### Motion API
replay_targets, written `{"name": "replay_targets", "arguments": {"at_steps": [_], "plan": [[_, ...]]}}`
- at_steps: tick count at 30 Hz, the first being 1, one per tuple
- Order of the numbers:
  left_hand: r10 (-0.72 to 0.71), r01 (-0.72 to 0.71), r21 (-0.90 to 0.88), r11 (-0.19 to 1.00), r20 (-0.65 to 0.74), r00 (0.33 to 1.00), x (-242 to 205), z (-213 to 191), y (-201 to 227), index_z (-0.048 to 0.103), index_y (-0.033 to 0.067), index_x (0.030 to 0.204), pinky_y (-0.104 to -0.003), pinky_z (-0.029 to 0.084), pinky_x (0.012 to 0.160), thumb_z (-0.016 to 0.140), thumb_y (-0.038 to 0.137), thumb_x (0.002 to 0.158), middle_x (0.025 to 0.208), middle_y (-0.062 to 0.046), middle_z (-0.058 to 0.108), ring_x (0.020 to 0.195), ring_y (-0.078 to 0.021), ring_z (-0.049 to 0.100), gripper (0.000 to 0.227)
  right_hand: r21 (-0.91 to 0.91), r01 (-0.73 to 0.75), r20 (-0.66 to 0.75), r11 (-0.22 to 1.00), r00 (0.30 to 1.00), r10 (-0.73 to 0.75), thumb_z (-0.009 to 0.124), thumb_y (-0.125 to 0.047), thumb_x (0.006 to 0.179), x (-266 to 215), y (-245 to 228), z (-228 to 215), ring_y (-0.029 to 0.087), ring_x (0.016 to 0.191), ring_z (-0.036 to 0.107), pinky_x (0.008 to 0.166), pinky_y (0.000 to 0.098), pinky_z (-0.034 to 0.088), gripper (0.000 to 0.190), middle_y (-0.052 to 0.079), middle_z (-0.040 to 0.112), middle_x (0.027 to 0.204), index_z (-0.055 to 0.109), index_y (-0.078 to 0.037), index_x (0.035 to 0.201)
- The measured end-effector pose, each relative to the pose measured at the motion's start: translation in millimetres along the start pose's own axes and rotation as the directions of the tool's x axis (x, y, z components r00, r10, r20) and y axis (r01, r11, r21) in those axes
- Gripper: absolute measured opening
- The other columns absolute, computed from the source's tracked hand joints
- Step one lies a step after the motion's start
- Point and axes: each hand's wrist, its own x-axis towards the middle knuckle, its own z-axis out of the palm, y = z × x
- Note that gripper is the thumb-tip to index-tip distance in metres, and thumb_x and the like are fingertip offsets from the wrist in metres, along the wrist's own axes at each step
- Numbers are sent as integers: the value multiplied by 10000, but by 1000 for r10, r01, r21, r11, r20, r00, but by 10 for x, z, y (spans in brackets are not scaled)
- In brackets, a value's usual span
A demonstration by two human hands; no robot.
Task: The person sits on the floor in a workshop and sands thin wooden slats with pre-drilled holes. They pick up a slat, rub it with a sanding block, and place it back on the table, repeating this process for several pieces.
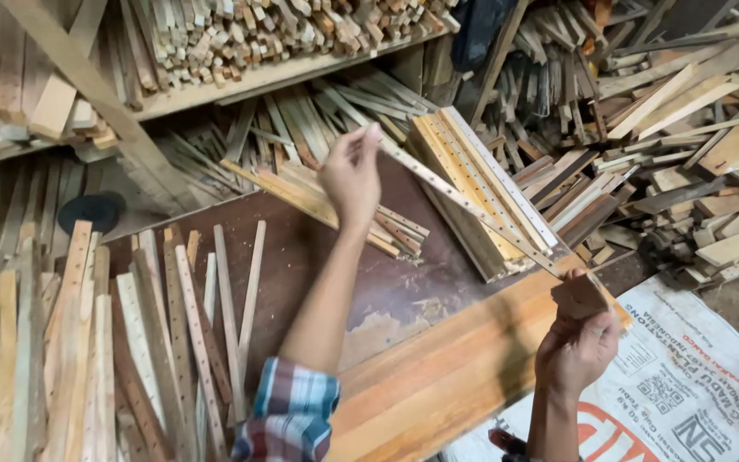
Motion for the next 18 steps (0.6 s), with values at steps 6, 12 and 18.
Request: {"name": "replay_targets", "arguments": {"at_steps": [6, 12, 18], "plan": [[-428, 219, 462, 859, 415, 803, 614, 1103, -261, 624, 222, 1368, -717, -48, 1152, 34, 779, 697, 1668, -79, 146, 1545, -329, 5, 1052, -166, 129, 35, 978, 992, -125, 451, -396, 1104, -51, 384, 188, 382, 1432, 538, 1057, 415, 531, 366, 307, 537, 1437, 507, -46, 1195], [-560, 221, 578, 786, 513, 651, 756, 1370, -744, 641, 161, 1296, -707, -177, 1162, -157, 784, 569, 1697, 7, -62, 1549, -296, -194, 1247, -255, 236, 178, 938, 965, -195, 386, -341, 1149, -2, 526, 376, 459, 1526, 400, 1341, 539, 285, 334, 363, 517, 1352, 505, -29, 1144], [-540, 259, 497, 828, 581, 609, 768, 1340, -911, 460, 223, 1486, -779, 31, 1140, -113, 792, 580, 1695, 38, -66, 1548, -296, -168, 1213, -293, 177, 108, 939, 983, -151, 429, -359, 1134, 6, 693, 191, 455, 1541, 434, 1260, 438, 366, 319, 277, 574, 1336, 550, -63, 1145]]}}
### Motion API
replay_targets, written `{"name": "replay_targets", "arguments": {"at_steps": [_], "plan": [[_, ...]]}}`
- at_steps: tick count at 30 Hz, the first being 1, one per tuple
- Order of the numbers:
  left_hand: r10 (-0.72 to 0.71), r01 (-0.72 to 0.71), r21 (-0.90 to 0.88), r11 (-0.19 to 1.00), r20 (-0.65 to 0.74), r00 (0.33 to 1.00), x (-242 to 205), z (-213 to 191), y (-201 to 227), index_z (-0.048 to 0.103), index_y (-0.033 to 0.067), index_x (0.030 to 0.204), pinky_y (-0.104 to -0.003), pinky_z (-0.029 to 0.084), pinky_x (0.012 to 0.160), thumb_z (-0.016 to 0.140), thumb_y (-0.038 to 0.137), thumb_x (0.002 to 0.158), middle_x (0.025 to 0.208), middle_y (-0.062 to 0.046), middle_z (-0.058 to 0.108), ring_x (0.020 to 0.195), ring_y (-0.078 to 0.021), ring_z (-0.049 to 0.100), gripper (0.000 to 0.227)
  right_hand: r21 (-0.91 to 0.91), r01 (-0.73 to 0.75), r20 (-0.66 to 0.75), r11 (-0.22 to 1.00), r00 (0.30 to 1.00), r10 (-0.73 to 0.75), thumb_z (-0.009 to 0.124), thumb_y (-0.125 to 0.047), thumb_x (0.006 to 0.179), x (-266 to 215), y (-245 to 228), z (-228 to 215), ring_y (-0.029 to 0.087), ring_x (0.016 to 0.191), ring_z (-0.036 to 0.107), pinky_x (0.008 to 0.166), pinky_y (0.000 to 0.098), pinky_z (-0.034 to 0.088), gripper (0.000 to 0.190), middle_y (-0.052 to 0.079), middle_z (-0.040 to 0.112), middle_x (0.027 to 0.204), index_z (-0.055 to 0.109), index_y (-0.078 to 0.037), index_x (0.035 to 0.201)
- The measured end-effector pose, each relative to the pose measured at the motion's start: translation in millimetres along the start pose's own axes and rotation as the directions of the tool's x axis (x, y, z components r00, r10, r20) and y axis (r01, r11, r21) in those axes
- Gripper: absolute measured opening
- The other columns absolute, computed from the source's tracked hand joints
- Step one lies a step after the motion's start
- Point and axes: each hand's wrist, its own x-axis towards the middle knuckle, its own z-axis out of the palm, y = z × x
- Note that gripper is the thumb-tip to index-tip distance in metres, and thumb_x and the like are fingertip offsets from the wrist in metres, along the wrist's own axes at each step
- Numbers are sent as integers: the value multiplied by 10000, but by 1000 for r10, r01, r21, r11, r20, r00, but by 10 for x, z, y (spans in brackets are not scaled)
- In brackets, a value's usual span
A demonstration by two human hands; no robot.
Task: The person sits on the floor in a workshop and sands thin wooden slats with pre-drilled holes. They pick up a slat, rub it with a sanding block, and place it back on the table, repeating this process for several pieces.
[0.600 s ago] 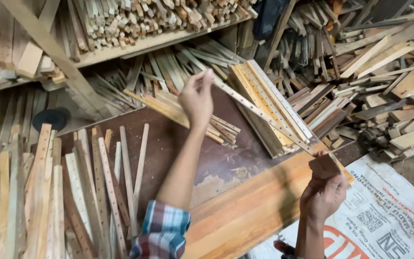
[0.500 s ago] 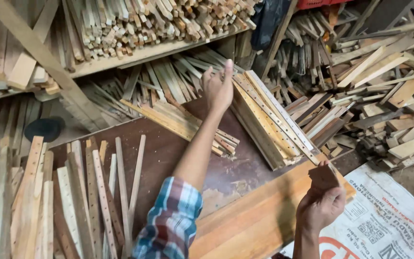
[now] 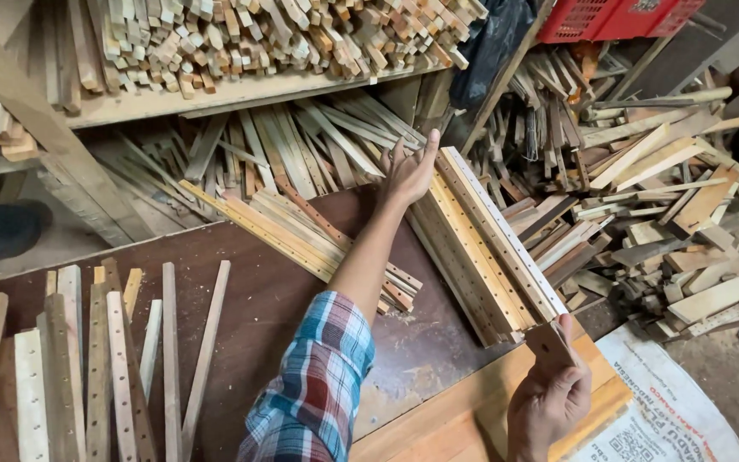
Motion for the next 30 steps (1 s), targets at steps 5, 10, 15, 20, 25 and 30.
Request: {"name": "replay_targets", "arguments": {"at_steps": [5, 10, 15, 20, 25, 30], "plan": [[17, -16, 38, 999, -19, 1000, 40, 60, -10, 489, 265, 1466, -718, -162, 1148, -115, 784, 603, 1695, 28, -9, 1547, -329, -140, 1174, 0, 38, 33, 999, 999, -38, 428, -383, 1128, -19, -104, 96, 447, 1498, 440, 1281, 494, 362, 366, 365, 466, 1430, 524, -37, 1200], [45, -44, 36, 998, -12, 999, 169, 157, -99, 409, 316, 1512, -746, -136, 1135, -133, 806, 570, 1695, 35, -36, 1534, -358, -164, 1192, 35, 28, 56, 999, 998, -30, 427, -370, 1123, -36, -10, 41, 386, 1467, 463, 1271, 451, 374, 374, 376, 417, 1506, 522, -18, 1211], [39, -38, 51, 998, -27, 999, 194, 205, -128, 312, 357, 1548, -716, -131, 1156, -94, 807, 618, 1698, 22, -43, 1550, -323, -108, 1110, -65, 71, 53, 995, 996, -67, 417, -383, 1134, -49, -52, 91, 403, 1521, 424, 1258, 399, 325, 348, 381, 430, 1493, 537, -59, 1169], [147, -149, 7, 989, -226, 963, 63, 267, -228, 290, 345, 1550, -755, -80, 1116, 20, 825, 666, 1682, -71, 62, 1532, -387, 2, 1042, -245, 261, 136, 934, 963, -234, 369, -476, 1167, -16, -300, 311, 428, 1508, 407, 1403, 650, 154, 507, 222, 565, 1258, 576, -15, 1202], [211, -354, -79, 932, -678, 704, -118, 281, -807, 522, 190, 1441, -561, 161, 1191, 369, 645, 925, 1605, -136, 323, 1458, -377, 288, 705, -241, 269, 83, 933, 963, -256, 418, -435, 1177, -114, -97, 125, 380, 1230, 625, 1195, 512, 487, 504, 279, 611, 1163, 531, 55, 1139], [-157, -268, -311, 912, -867, 474, -704, -343, -1299, 676, 132, 1057, -289, 585, 838, 679, 80, 905, 1066, -45, 714, 943, -193, 688, 161, -104, -534, 212, 839, 812, 543, 531, -214, 1118, 188, -213, 414, -16, 635, 284, 540, 143, 206, 434, -88, 287, 708, 378, -200, 712]]}}
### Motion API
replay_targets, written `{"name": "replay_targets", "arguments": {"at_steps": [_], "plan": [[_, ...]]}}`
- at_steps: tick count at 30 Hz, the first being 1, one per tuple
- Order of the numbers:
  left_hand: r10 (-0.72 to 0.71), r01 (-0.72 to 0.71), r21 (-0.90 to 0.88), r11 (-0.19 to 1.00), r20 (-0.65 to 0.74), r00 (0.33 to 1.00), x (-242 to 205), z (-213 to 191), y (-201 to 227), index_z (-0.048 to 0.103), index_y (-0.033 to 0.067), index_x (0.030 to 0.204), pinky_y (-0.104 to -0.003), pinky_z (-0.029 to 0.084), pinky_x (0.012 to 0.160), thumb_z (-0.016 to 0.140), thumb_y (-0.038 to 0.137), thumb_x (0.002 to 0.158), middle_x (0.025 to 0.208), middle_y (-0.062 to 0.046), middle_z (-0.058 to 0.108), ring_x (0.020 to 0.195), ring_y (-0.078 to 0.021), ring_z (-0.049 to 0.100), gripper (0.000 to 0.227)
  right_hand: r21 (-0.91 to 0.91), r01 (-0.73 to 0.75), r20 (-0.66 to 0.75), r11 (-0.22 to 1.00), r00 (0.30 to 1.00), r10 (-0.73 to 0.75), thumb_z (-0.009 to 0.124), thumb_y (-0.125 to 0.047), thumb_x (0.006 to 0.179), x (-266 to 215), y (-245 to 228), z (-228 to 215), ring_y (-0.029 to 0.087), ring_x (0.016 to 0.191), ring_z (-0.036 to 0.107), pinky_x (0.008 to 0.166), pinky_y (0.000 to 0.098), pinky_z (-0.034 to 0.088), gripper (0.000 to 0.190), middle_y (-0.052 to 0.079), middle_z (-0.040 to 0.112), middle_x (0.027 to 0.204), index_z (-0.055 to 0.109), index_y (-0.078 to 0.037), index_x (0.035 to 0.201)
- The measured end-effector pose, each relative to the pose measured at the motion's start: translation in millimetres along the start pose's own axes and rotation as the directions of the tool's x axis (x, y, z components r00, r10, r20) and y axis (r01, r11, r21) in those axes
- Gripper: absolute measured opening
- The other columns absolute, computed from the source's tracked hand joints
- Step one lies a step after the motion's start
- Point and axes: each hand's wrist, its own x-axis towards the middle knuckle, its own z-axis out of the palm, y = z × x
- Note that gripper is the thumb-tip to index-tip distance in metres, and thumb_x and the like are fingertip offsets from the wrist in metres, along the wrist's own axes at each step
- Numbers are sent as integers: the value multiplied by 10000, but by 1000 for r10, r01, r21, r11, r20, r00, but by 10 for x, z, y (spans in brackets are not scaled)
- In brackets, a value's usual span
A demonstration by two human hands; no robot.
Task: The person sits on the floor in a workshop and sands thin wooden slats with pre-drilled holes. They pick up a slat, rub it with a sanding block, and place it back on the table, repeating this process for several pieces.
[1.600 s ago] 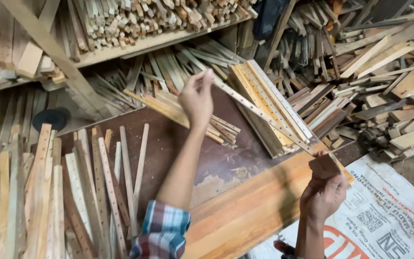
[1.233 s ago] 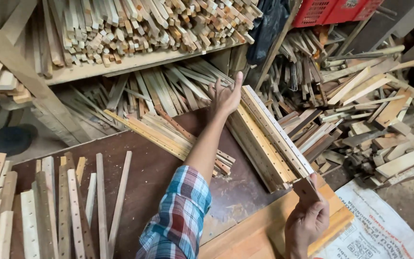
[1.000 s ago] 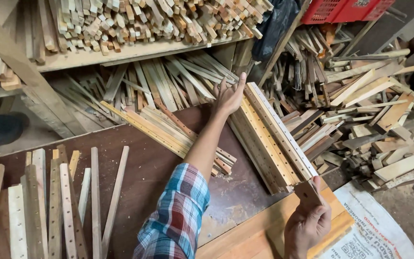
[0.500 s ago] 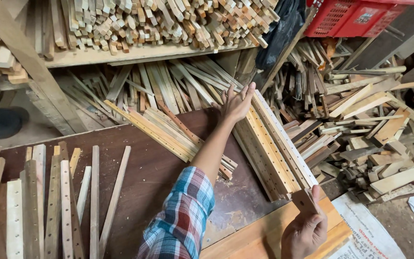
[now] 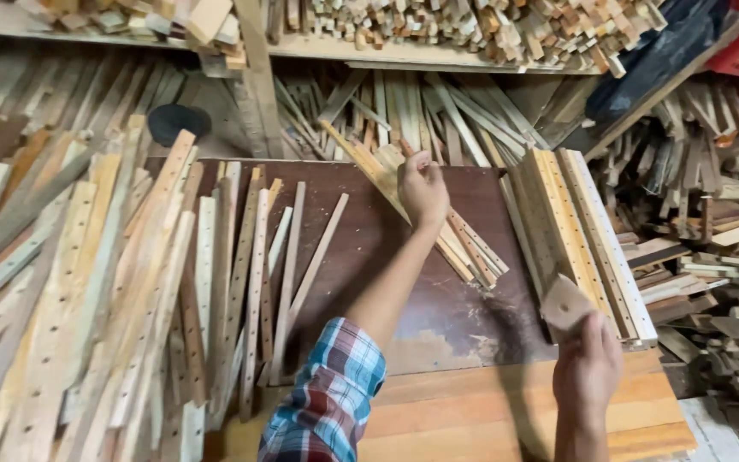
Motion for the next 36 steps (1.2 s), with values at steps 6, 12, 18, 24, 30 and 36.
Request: {"name": "replay_targets", "arguments": {"at_steps": [6, 12, 18, 24, 30, 36], "plan": [[-133, 55, 367, 929, 190, 973, -168, -489, -555, 680, 308, 1276, -425, 544, 960, 615, 169, 850, 1224, -61, 643, 1177, -288, 640, 453, -257, 35, 315, 966, 948, 49, 628, -240, 1053, 283, -59, 1249, 156, 1028, 553, 961, 405, 503, 177, 61, 654, 1032, 733, -104, 1094], [-7, -409, 587, 699, 577, 817, -665, -926, -51, 530, 148, 1430, -508, 429, 1011, 650, 285, 931, 1585, -237, 270, 1370, -386, 360, 531, -505, 90, 414, 859, 898, 150, 603, -413, 1064, 1258, 1136, 1514, 203, 1124, 598, 992, 463, 467, 239, 63, 683, 1106, 748, -239, 1138], [123, -522, 543, 658, 606, 786, -691, -992, -278, 605, -24, 1324, -480, 440, 941, 554, 344, 974, 1497, -332, 432, 1266, -421, 483, 510, -536, 2, 397, 844, 883, 250, 603, -413, 1044, 596, 735, 1504, 265, 1189, 579, 1021, 512, 443, 299, 152, 675, 1188, 731, -206, 1218], [-8, -423, 481, 768, 668, 744, -987, -1030, -731, 665, -72, 1182, -416, 511, 1004, 590, 94, 910, 1467, -226, 518, 1239, -398, 555, 327, -446, 50, 399, 893, 905, 149, 580, -347, 1076, 111, 746, 1365, 207, 1142, 563, 994, 463, 457, 285, 134, 691, 1103, 746, -129, 1156], [-149, -216, 525, 823, 567, 810, -1273, -1527, -454, 617, 80, 1314, -448, 557, 960, 733, 229, 845, 1337, -150, 573, 1169, -376, 621, 506, -433, 46, 239, 900, 969, 65, 587, -357, 1075, 255, 1258, 971, 238, 1129, 612, 987, 469, 471, 279, 155, 691, 1165, 723, -158, 1217], [-317, -99, 582, 807, 569, 759, -1667, -2163, 121, 470, 105, 1276, -567, 560, 886, 688, 241, 820, 1251, -203, 604, 1047, -495, 669, 523, -135, -170, 168, 976, 967, 192, 526, -285, 1093, -492, 986, 608, 217, 889, 701, 850, 428, 618, 306, 111, 651, 1114, 660, -80, 1277]]}}
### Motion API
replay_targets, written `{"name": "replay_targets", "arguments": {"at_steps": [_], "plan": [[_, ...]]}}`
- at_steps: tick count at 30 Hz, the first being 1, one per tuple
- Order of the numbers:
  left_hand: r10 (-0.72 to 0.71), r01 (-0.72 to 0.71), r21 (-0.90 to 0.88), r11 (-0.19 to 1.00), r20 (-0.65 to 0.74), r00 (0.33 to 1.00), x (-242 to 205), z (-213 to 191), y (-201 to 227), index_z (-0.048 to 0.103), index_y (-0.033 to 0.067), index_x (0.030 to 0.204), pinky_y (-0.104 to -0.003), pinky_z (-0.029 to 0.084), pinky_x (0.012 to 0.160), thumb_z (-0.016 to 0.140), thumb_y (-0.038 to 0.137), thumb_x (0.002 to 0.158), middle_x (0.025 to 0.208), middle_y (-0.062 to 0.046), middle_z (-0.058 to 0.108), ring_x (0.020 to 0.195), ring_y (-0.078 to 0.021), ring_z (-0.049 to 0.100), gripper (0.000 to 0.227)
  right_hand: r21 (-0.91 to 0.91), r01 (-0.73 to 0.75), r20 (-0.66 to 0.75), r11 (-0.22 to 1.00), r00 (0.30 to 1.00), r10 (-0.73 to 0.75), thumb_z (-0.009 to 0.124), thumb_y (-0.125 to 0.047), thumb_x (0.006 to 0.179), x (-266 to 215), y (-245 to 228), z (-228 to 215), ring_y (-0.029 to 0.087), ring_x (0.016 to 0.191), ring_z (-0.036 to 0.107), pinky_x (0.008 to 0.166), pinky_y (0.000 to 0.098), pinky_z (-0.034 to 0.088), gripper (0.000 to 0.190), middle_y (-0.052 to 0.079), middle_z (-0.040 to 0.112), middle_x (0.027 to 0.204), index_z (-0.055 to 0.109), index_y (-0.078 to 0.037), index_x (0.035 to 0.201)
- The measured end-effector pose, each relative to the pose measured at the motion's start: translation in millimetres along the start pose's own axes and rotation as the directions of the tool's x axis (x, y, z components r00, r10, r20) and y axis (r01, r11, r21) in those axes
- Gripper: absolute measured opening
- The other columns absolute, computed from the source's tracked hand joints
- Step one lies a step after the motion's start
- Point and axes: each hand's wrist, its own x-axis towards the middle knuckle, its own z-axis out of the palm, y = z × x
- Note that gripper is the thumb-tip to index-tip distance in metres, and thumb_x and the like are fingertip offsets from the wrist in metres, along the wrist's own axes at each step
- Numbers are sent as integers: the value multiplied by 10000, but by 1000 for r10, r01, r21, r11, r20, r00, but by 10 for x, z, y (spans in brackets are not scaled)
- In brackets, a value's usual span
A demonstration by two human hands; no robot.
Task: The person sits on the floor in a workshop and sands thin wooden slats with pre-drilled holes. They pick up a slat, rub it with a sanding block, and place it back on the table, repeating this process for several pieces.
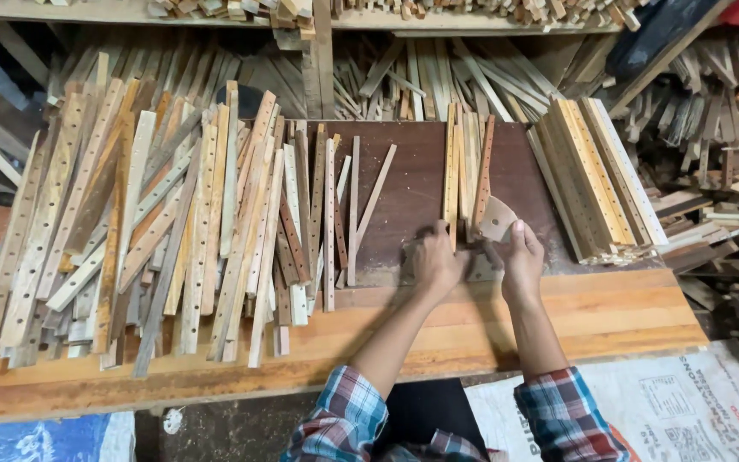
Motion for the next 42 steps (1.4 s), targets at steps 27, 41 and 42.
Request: {"name": "replay_targets", "arguments": {"at_steps": [27, 41, 42], "plan": [[-157, -377, -837, 397, -466, 871, -1286, -719, -771, 721, -74, 1095, -288, 638, 734, 707, 31, 896, 848, -182, 723, 780, -265, 759, 226, -128, 77, 56, 989, 996, -70, 836, -61, 803, -1367, -963, -288, 204, 1057, 619, 900, 371, 588, 506, 154, 640, 1204, 681, -102, 1283], [-173, -338, -853, 398, -431, 886, -1104, -635, -962, 738, -73, 1079, -305, 645, 711, 742, 20, 855, 832, -195, 739, 774, -278, 768, 242, -693, 486, 186, 532, 834, -519, 951, -232, 725, -982, -401, -350, 228, 840, 654, 839, 341, 528, 267, 2, 645, 774, 773, -178, 917], [-167, -338, -849, 406, -433, 886, -1085, -620, -998, 740, -70, 1074, -313, 647, 716, 745, 18, 852, 834, -201, 740, 781, -283, 768, 239, -731, 489, 238, 476, 836, -494, 941, -247, 720, -922, -316, -443, 212, 884, 652, 875, 317, 515, 238, -24, 693, 762, 757, -190, 860]]}}
